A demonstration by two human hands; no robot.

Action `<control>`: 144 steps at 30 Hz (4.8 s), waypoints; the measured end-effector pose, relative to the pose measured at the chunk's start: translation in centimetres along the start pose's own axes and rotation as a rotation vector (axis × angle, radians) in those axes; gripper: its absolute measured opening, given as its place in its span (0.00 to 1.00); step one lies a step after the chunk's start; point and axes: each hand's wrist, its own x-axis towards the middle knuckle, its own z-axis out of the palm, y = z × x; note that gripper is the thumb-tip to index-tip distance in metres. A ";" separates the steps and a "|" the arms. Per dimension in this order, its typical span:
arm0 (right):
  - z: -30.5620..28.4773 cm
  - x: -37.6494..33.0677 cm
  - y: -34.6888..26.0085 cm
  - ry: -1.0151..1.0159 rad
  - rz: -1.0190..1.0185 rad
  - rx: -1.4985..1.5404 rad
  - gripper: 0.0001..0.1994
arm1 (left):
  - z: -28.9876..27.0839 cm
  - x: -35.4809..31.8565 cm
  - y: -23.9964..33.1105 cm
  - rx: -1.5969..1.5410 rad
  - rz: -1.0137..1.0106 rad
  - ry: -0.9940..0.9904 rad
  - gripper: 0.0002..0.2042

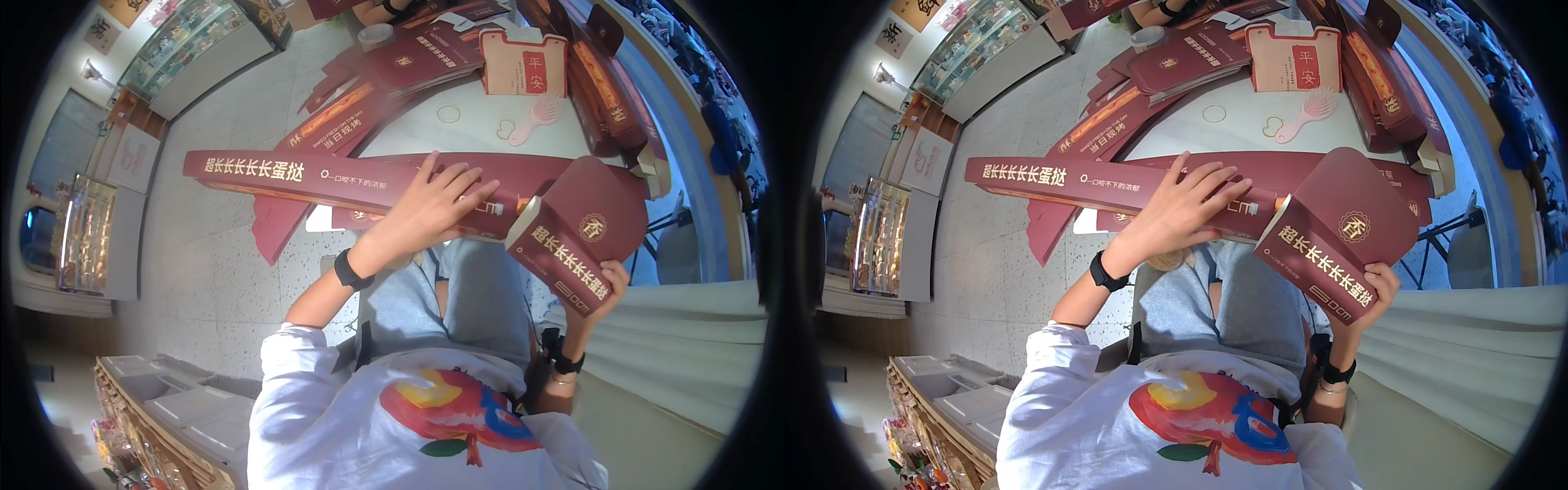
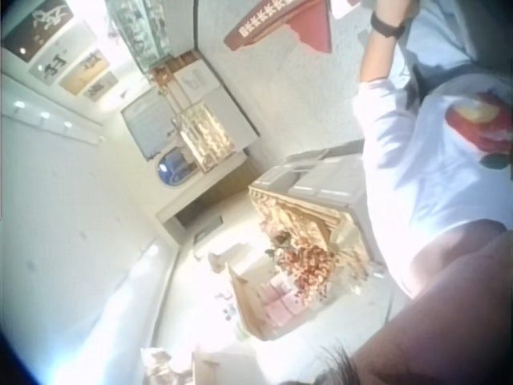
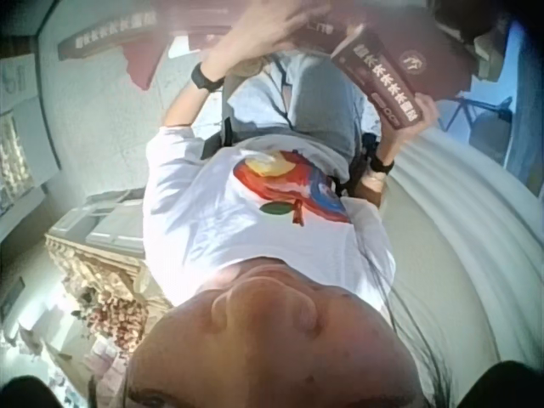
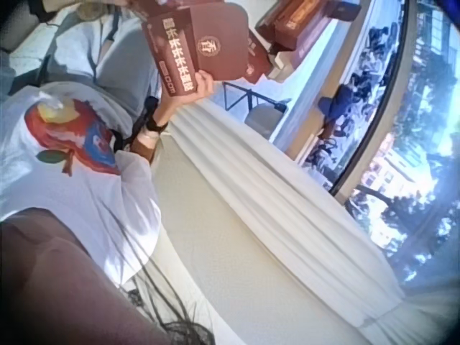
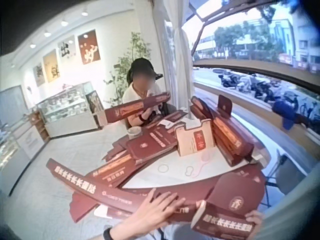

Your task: The person assembles flat cardboard pieces into rectangular boxes by folding and interlocking tabs. They handle multiple maroon-colored pieces, folding edges and inserting tabs to form the box structure. The person works at a table with several similar pieces and completed boxes visible.

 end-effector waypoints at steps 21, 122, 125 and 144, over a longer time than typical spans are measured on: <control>3.1 -8.8 -5.7 -0.413 -0.403 -0.112 0.27 | -2.1 1.1 11.2 -1.982 -0.677 0.855 0.44; -0.7 9.7 1.2 -1.606 1.080 0.761 0.44 | -2.3 -0.4 4.9 -0.047 0.324 0.163 0.22; -0.7 9.6 1.1 -1.598 1.068 0.752 0.43 | -2.2 -0.3 4.9 -0.081 0.326 0.172 0.21; -1.3 10.5 0.6 -1.650 1.074 0.639 0.33 | -1.7 -0.1 4.6 -0.232 0.279 0.023 0.21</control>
